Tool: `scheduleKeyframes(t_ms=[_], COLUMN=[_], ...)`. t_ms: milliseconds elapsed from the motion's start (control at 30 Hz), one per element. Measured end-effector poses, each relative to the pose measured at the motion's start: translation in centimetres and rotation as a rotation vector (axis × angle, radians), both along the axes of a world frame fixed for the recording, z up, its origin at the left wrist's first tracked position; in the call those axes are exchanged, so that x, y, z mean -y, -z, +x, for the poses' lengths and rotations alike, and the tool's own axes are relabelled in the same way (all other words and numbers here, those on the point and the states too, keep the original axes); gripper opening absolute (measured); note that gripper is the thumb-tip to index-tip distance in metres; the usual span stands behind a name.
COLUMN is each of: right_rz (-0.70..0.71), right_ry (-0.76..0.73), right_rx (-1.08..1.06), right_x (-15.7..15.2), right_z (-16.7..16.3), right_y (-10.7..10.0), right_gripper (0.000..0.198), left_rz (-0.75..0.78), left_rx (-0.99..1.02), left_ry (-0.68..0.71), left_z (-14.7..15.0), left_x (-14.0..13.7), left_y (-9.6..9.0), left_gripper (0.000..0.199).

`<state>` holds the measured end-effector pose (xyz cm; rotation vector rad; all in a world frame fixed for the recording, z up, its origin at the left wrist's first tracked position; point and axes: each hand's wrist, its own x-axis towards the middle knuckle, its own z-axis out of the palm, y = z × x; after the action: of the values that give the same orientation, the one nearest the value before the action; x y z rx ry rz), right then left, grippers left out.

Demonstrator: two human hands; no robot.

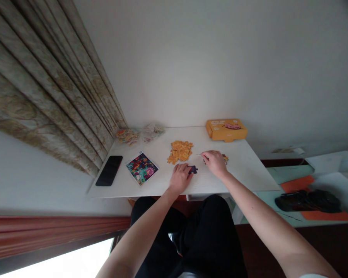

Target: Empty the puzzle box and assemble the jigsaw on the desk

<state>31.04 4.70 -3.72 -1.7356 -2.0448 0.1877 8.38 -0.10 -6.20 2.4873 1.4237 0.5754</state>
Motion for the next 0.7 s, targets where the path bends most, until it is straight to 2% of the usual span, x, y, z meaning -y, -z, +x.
scheduleKeyframes(t_ms=[67,133,267,300,367,433,500,600,700], right_rz=[-0.02,-0.031,0.016,0.012,-0.053,-0.189,-0.34,-0.498,-0.567], right_ry=[-0.038,-0.048,-0.061,-0.082,-0.134,-0.154,-0.146,-0.156,-0.122], right_rx=[0.133,0.171,-0.01,-0.071,-0.143,-0.123,-0.064,0.017,0.115], right_x=[0.1,-0.3,-2.6,-3.4,-5.3,-7.3,-9.1,-11.0,-11.7], right_z=[-0.4,-0.3,-0.6,-1.0,-2.2,-3.8,-5.6,-7.8,-9.1], right_y=[0.0,0.2,0.7,0.8,0.8,0.6,0.4,0.0,-0.5], right_gripper=[0.025,0.027,0.024,0.031,0.065,0.105,0.13,0.147,0.153], left_rz=[0.013,0.025,-0.005,-0.023,-0.066,-0.121,-0.198,-0.331,-0.431], left_rx=[0.017,0.036,0.003,-0.024,-0.09,-0.151,-0.187,-0.184,-0.156], left_ry=[-0.001,-0.051,-0.289,-0.347,-0.427,-0.459,-0.468,-0.474,-0.483], left_z=[-0.3,-0.7,-2.1,-2.4,-2.8,-3.1,-3.2,-3.4,-3.8], left_x=[0.0,0.0,-0.9,-1.2,-1.9,-2.7,-3.6,-5.2,-6.8], left_y=[0.0,0.1,-0.5,-0.8,-1.7,-2.8,-3.8,-4.8,-5.1], left_gripper=[0.024,0.024,0.039,0.045,0.055,0.06,0.059,0.056,0.062])
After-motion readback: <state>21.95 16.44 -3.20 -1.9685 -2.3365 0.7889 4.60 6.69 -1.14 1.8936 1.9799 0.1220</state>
